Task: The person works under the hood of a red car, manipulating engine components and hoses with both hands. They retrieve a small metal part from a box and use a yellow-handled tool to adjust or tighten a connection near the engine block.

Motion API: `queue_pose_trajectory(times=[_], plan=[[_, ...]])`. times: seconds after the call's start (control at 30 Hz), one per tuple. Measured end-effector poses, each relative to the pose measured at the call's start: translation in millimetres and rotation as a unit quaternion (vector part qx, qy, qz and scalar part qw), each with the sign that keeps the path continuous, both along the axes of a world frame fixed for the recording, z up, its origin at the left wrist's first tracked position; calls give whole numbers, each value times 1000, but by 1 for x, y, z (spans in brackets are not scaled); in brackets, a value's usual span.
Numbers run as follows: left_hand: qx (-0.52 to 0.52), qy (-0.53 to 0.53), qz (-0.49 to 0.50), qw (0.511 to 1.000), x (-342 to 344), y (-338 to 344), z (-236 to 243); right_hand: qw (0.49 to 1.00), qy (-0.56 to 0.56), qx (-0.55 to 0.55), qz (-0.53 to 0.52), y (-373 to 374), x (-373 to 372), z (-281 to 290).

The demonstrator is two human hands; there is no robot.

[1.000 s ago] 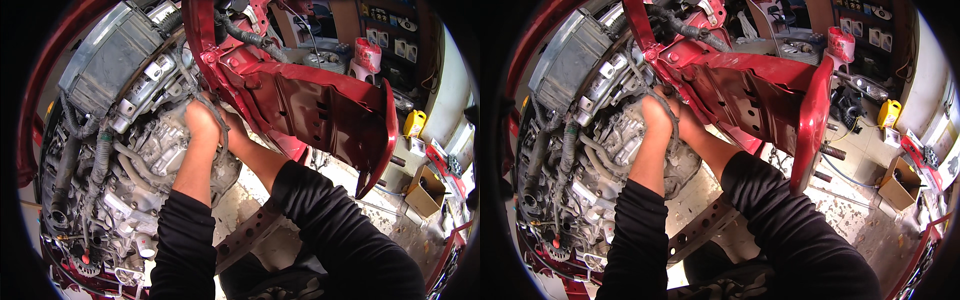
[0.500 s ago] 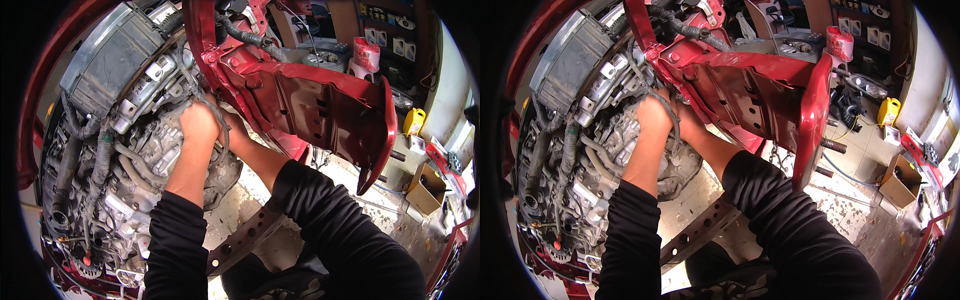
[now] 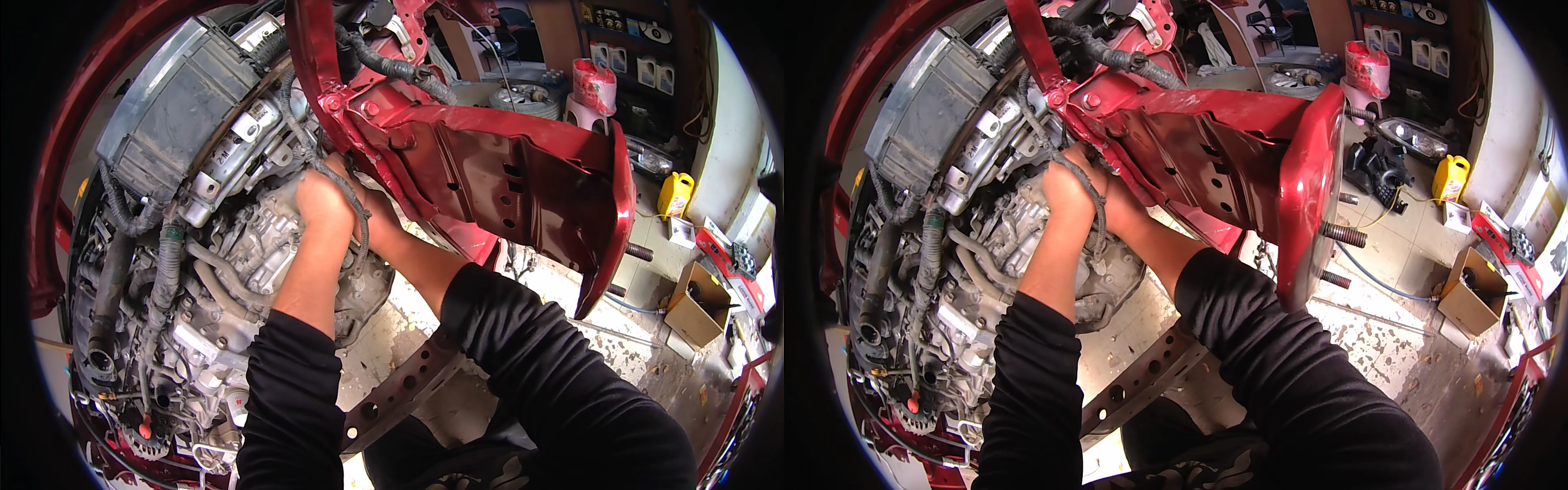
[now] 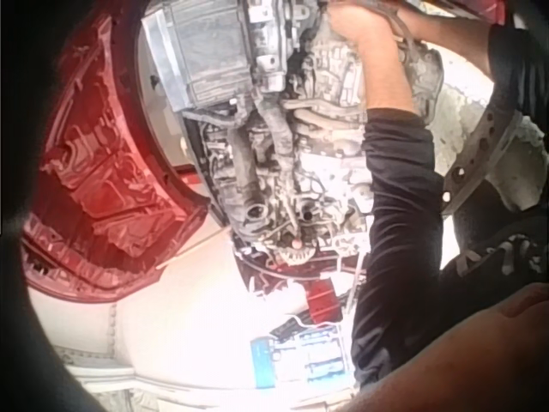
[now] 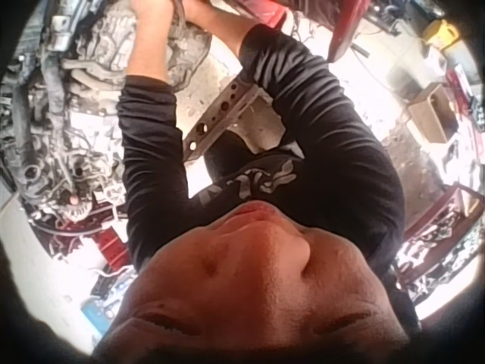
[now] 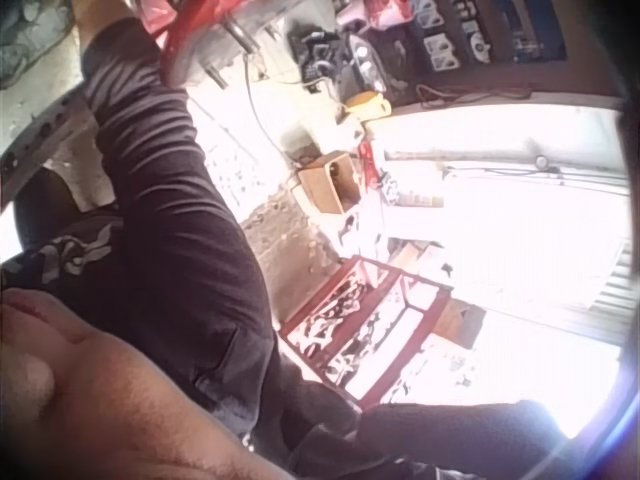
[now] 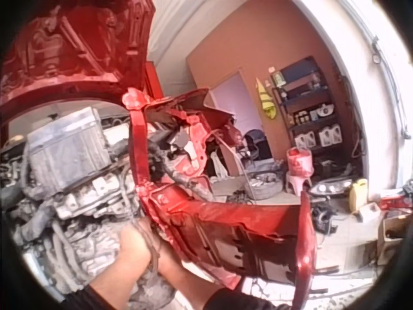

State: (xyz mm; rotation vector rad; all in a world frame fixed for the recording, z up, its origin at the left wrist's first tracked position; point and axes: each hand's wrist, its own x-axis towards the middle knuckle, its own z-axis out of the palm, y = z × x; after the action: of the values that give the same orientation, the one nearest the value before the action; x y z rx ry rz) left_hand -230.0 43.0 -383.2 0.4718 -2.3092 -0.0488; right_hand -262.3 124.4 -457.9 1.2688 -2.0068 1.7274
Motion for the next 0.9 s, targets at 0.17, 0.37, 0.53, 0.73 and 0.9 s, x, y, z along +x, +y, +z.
queue_pose_trajectory(times=[0.17, 0.37, 0.53, 0.73, 0.9], plan=[[-136, -35, 0, 990, 16, 5, 0, 1000, 9, -12, -17, -6, -1, -6], [-224, -46, -28, 973, 25, 9, 1, 998, -9, -60, -2, -11, -4, -12], [-200, -29, -38, 979, 20, 7, -4, 996, -30, -82, 20, -11, -5, -10], [-197, -45, -23, 979, 19, 6, -3, 993, -90, -69, 27, -3, 3, -2], [-237, -25, -49, 970, 17, 0, -7, 990, -128, -57, 34, -5, 1, -3]])
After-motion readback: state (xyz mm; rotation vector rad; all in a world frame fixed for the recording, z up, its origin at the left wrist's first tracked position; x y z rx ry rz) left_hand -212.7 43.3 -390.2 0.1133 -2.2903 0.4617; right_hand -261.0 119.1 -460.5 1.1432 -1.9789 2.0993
